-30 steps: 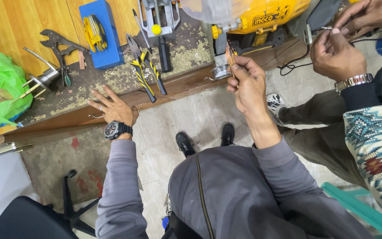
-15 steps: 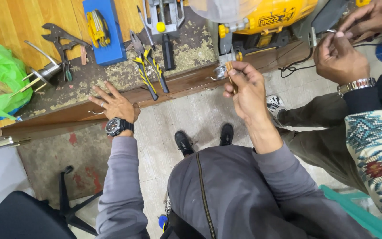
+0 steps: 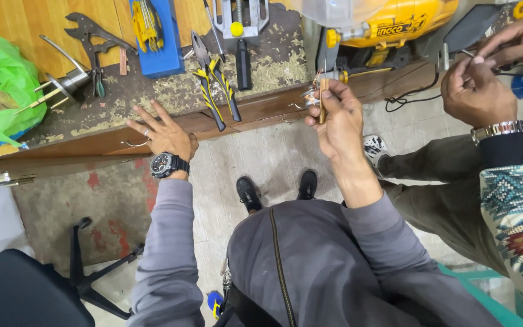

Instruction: The person sharpens a small metal rod using a bench grinder, creating sparks. They then use pliers to bend the rod and continue grinding it to refine the shape.

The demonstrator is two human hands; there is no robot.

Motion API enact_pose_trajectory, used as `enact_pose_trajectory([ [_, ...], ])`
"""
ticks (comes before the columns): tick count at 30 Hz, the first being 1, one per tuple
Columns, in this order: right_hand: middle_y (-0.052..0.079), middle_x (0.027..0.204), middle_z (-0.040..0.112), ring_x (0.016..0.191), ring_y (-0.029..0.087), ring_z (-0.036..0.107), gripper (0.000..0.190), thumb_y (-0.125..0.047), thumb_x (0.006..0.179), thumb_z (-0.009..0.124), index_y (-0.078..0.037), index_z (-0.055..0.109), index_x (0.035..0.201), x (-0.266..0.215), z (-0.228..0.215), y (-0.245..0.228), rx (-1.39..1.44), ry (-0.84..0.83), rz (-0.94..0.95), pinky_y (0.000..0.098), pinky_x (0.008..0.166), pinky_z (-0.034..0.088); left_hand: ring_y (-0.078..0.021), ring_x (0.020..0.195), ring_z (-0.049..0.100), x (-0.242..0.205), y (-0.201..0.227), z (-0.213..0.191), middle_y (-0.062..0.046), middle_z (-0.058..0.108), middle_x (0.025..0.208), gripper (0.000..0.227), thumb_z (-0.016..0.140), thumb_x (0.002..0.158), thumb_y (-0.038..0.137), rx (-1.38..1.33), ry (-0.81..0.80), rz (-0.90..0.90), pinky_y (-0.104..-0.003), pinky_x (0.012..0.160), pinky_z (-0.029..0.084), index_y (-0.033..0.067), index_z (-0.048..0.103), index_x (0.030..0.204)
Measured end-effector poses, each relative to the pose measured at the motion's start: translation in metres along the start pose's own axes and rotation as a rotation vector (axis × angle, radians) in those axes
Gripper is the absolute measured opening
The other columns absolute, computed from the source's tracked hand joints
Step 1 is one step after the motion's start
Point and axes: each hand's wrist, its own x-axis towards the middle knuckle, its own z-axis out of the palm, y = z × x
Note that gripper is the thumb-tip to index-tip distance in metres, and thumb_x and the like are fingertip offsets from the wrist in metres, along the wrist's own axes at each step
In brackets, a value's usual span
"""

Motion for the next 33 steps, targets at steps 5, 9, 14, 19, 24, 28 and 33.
enact_pose_trajectory([
  [5,0.008,0.096,0.055,0.066,0.012,0.057,0.019,-0.002,0.105,0.048,-0.005,0.052,0.123,-0.003,0.003,0.002,0.028,0.034,-0.037,0.0264,0.054,0.052,-0.0572,0.146,-0.01,0.003,-0.002,0.007,-0.029,-0.008,0.165,0.09,0.059,0.103,0.009,0.002,0.001,-0.011,-0.057,0.107,0.048,0.0126,-0.004,0.167],
  [9,0.008,0.096,0.055,0.065,0.011,0.056,0.019,-0.001,0.105,0.046,-0.005,0.052,0.123,-0.001,0.002,-0.001,0.027,0.026,-0.048,0.0259,0.052,0.051,-0.0568,0.146,-0.011,-0.011,0.003,-0.021,-0.03,-0.008,0.165,0.081,0.049,0.106,0.003,-0.026,-0.031,0.008,-0.057,0.111,0.046,0.011,-0.004,0.167],
  [14,0.008,0.095,0.055,0.065,0.01,0.055,0.019,-0.001,0.105,0.047,-0.006,0.051,0.123,-0.004,0.003,-0.003,0.034,0.021,-0.039,0.0249,0.053,0.05,-0.0572,0.146,-0.011,-0.005,0.001,-0.012,-0.03,-0.01,0.164,0.081,0.048,0.105,0.002,0.001,-0.037,-0.005,-0.057,0.113,0.044,0.0108,-0.004,0.167],
  [19,0.008,0.096,0.056,0.064,0.01,0.054,0.019,-0.001,0.105,0.048,-0.006,0.052,0.123,-0.011,0.001,-0.008,0.025,0.02,-0.026,0.0258,0.052,0.05,-0.057,0.146,-0.011,-0.007,0.003,-0.016,-0.03,-0.009,0.164,0.08,0.047,0.106,0.001,-0.011,-0.054,-0.012,-0.058,0.115,0.042,0.011,-0.003,0.167],
  [24,0.006,0.094,0.054,0.064,0.01,0.051,0.021,-0.005,0.105,0.049,-0.006,0.055,0.125,-0.029,0.0,-0.027,0.015,-0.025,0.025,0.0274,0.053,0.045,-0.0586,0.145,-0.012,-0.01,0.006,-0.021,-0.031,-0.011,0.164,0.078,0.044,0.105,-0.003,-0.014,-0.062,-0.011,-0.056,0.111,0.045,0.0092,-0.002,0.167],
  [28,0.008,0.094,0.056,0.064,0.012,0.052,0.022,-0.006,0.103,0.053,-0.005,0.056,0.125,-0.034,-0.007,-0.033,0.095,-0.032,0.047,0.0289,0.055,0.045,-0.0587,0.145,-0.013,-0.011,0.008,-0.022,-0.031,-0.011,0.164,0.079,0.044,0.105,-0.004,-0.019,-0.061,-0.023,-0.056,0.11,0.045,0.0095,-0.003,0.167],
  [33,0.007,0.091,0.058,0.063,0.013,0.054,0.024,-0.007,0.102,0.054,-0.005,0.059,0.126,-0.034,-0.011,-0.036,0.132,-0.059,0.074,0.0303,0.056,0.046,-0.0583,0.145,-0.014,-0.008,0.007,-0.021,-0.03,-0.015,0.163,0.083,0.048,0.106,0.0,-0.02,-0.091,-0.028,-0.054,0.112,0.044,0.0106,-0.006,0.167],
])
